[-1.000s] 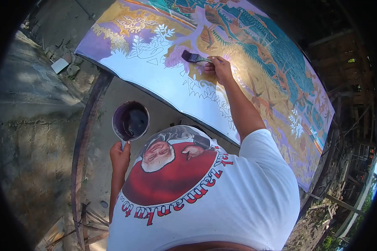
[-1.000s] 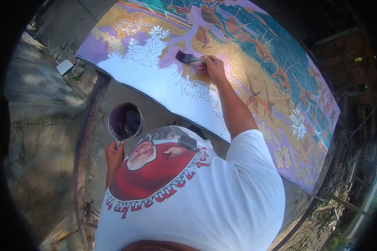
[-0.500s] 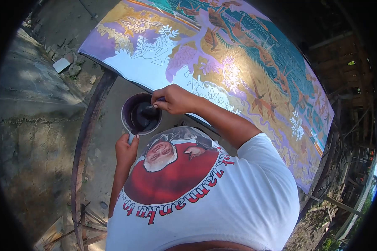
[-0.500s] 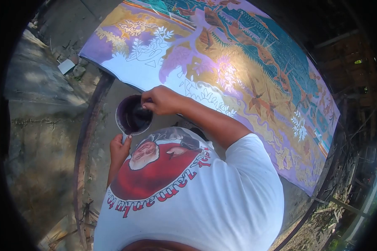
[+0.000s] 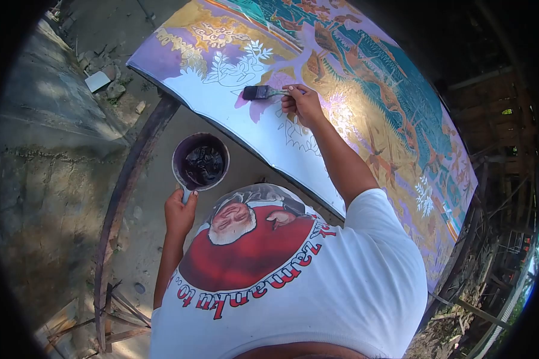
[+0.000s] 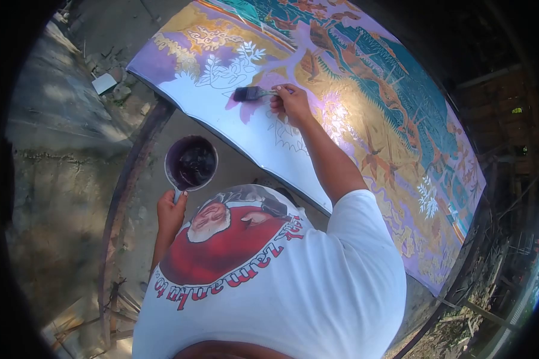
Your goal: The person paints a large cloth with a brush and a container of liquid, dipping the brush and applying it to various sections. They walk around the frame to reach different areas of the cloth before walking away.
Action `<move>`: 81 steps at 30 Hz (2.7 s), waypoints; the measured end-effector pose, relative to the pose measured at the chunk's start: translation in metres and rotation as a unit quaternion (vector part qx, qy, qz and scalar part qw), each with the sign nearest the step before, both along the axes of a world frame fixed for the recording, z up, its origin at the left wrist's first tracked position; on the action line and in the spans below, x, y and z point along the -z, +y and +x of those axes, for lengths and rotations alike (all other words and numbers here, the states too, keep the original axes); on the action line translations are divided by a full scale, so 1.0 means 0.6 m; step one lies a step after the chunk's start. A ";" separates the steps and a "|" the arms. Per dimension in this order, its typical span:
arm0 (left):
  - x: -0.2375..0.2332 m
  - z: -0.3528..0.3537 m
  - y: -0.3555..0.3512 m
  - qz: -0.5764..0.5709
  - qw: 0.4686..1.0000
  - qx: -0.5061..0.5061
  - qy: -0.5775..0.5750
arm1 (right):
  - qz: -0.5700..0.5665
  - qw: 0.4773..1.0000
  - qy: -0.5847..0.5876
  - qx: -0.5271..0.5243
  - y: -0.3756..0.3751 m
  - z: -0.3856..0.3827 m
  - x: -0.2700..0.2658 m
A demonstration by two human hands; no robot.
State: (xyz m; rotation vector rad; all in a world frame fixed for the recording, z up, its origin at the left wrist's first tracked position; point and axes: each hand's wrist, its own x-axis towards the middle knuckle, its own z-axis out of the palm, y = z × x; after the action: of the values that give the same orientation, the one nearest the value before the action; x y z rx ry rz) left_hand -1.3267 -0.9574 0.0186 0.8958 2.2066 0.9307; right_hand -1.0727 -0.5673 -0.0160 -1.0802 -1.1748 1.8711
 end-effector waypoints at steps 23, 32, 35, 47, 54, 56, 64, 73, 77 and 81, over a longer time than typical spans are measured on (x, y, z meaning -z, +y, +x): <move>0.013 -0.009 -0.023 -0.011 0.999 -0.028 -0.034 | -0.052 0.967 -0.119 -0.219 0.012 0.156 -0.028; 0.021 -0.008 0.005 -0.007 1.000 0.012 -0.026 | 0.006 0.999 -0.016 -0.039 -0.051 -0.029 0.004; 0.017 -0.005 0.018 -0.004 1.000 0.024 -0.018 | 0.055 0.993 -0.051 -0.088 -0.090 -0.061 -0.063; -0.006 0.005 0.041 0.057 0.998 0.030 -0.005 | 0.241 0.897 -0.147 -0.340 -0.207 -0.116 -0.101; 0.008 -0.012 0.027 0.052 0.999 -0.011 0.008 | -0.023 0.992 0.070 -0.105 -0.081 -0.068 -0.054; 0.012 -0.015 0.018 0.042 0.999 -0.018 0.004 | -0.004 0.999 0.031 -0.029 -0.019 -0.071 -0.023; 0.011 -0.007 -0.010 0.009 0.998 -0.061 -0.018 | 0.035 0.981 -0.042 0.184 0.145 -0.100 0.037; 0.018 0.008 -0.018 -0.009 0.996 -0.080 -0.027 | 0.021 0.984 -0.010 0.175 0.174 -0.082 0.041; 0.020 0.009 0.001 -0.023 0.997 -0.072 -0.001 | 0.027 0.992 -0.050 -0.115 0.103 -0.110 0.015; 0.015 0.011 0.018 -0.010 0.998 -0.067 -0.005 | 0.141 0.964 -0.104 -0.199 0.009 -0.121 -0.098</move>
State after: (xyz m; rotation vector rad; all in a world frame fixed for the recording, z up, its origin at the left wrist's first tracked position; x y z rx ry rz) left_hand -1.3203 -0.9466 0.0093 0.7402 2.2857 0.9691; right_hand -1.1451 -0.5621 0.0428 -0.9459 -1.8318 1.8305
